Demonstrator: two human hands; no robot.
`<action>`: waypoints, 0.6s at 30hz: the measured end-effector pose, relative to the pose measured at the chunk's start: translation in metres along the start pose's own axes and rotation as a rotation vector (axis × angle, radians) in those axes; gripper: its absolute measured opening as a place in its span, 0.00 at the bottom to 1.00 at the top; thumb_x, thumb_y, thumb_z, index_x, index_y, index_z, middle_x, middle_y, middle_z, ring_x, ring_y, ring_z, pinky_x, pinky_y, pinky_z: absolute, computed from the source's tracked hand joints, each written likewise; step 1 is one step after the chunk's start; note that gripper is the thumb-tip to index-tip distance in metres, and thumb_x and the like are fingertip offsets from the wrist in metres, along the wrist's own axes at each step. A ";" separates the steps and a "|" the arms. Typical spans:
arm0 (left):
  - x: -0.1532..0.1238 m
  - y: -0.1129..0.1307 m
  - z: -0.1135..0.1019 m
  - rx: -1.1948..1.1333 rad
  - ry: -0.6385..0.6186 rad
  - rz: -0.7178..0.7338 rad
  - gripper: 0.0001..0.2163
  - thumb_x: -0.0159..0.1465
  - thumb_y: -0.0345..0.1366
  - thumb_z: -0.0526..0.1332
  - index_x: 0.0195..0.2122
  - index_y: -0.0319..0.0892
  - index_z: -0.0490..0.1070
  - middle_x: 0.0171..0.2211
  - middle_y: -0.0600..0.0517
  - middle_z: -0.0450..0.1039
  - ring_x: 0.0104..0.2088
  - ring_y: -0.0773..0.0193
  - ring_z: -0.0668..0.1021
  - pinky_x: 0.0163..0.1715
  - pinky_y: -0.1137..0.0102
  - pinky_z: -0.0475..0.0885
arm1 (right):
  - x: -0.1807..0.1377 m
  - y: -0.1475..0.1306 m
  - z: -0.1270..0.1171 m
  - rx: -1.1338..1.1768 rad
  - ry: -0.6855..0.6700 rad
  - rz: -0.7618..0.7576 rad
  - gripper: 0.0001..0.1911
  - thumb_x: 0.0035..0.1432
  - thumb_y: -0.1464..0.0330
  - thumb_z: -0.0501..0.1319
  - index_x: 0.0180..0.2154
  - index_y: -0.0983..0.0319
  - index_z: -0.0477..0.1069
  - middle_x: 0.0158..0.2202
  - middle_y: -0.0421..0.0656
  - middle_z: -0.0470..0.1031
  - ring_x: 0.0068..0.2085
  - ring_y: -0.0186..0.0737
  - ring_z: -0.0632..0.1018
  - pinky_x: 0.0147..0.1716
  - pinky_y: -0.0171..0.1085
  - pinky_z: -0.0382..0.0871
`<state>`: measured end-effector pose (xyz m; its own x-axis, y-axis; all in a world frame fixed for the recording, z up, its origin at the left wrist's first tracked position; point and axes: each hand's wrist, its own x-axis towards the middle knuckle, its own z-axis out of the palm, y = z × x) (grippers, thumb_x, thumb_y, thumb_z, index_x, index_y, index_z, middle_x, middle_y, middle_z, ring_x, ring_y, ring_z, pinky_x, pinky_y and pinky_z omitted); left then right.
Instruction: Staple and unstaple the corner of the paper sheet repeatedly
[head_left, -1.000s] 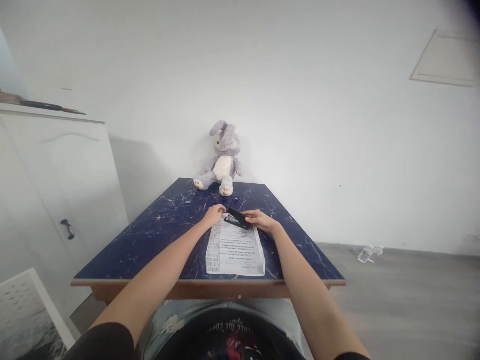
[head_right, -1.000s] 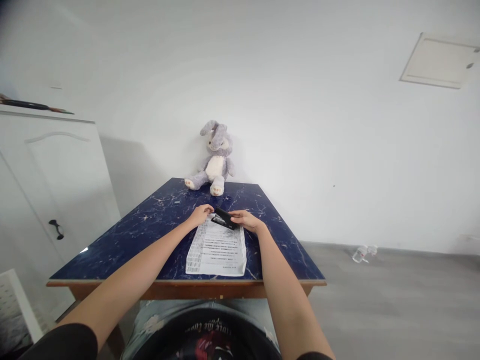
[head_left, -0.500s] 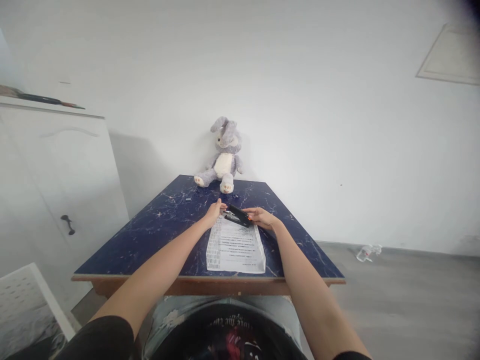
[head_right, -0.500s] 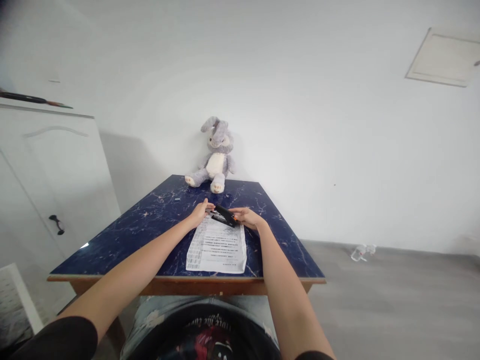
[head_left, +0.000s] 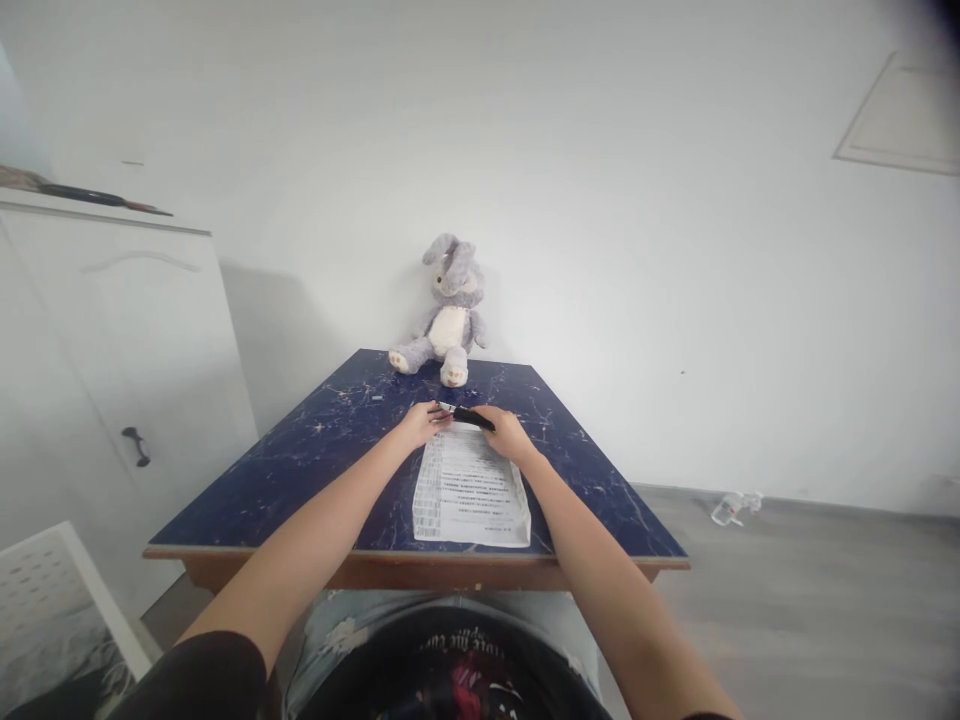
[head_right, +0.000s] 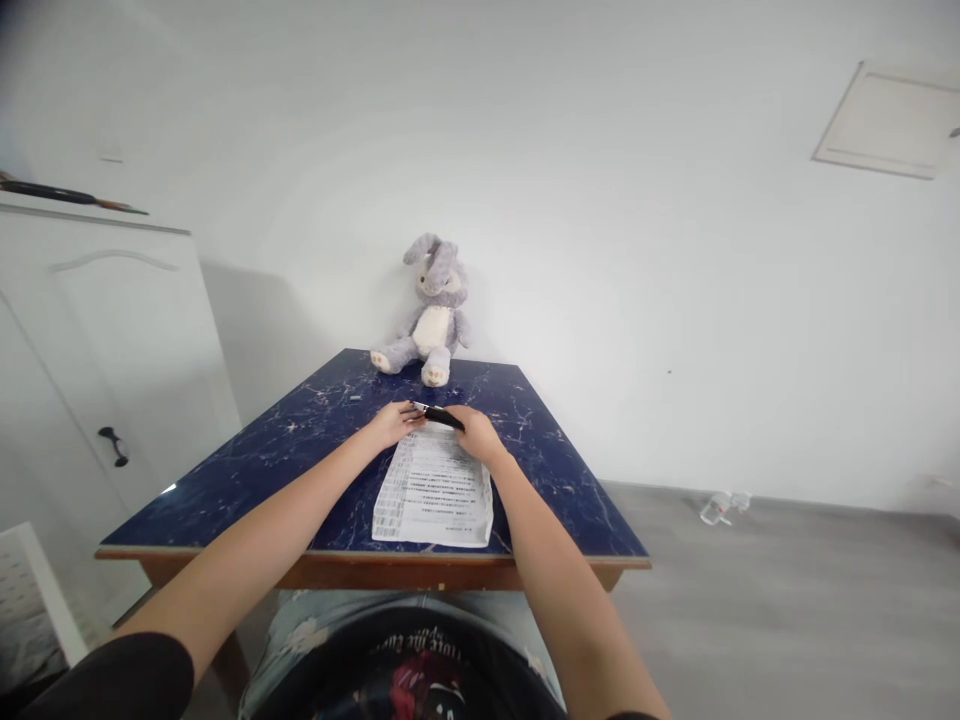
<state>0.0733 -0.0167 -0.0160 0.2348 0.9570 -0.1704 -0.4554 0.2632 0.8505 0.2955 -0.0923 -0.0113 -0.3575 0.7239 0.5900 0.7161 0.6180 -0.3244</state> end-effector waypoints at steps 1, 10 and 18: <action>-0.002 0.002 0.000 -0.015 -0.005 -0.018 0.08 0.72 0.31 0.53 0.39 0.36 0.71 0.34 0.41 0.76 0.36 0.57 0.82 0.44 0.61 0.79 | 0.001 -0.002 0.000 -0.069 0.017 -0.046 0.33 0.54 0.82 0.55 0.59 0.61 0.76 0.58 0.50 0.79 0.60 0.51 0.77 0.62 0.50 0.66; -0.009 0.005 0.011 -0.026 -0.006 -0.045 0.09 0.71 0.23 0.53 0.40 0.34 0.73 0.34 0.41 0.77 0.38 0.58 0.83 0.46 0.63 0.80 | 0.005 -0.017 -0.001 -0.319 0.007 -0.184 0.30 0.60 0.85 0.52 0.56 0.61 0.78 0.60 0.50 0.77 0.65 0.49 0.72 0.67 0.51 0.58; -0.008 0.001 0.007 0.077 0.172 0.205 0.07 0.69 0.22 0.57 0.35 0.35 0.71 0.26 0.48 0.76 0.27 0.65 0.81 0.40 0.66 0.79 | 0.000 0.001 -0.004 0.033 0.178 0.446 0.21 0.48 0.73 0.67 0.47 0.63 0.83 0.40 0.46 0.84 0.43 0.51 0.83 0.46 0.41 0.74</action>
<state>0.0775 -0.0255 -0.0104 -0.0077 0.9977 -0.0671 -0.4105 0.0580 0.9100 0.2990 -0.0932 -0.0088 0.0906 0.8587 0.5044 0.7557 0.2706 -0.5963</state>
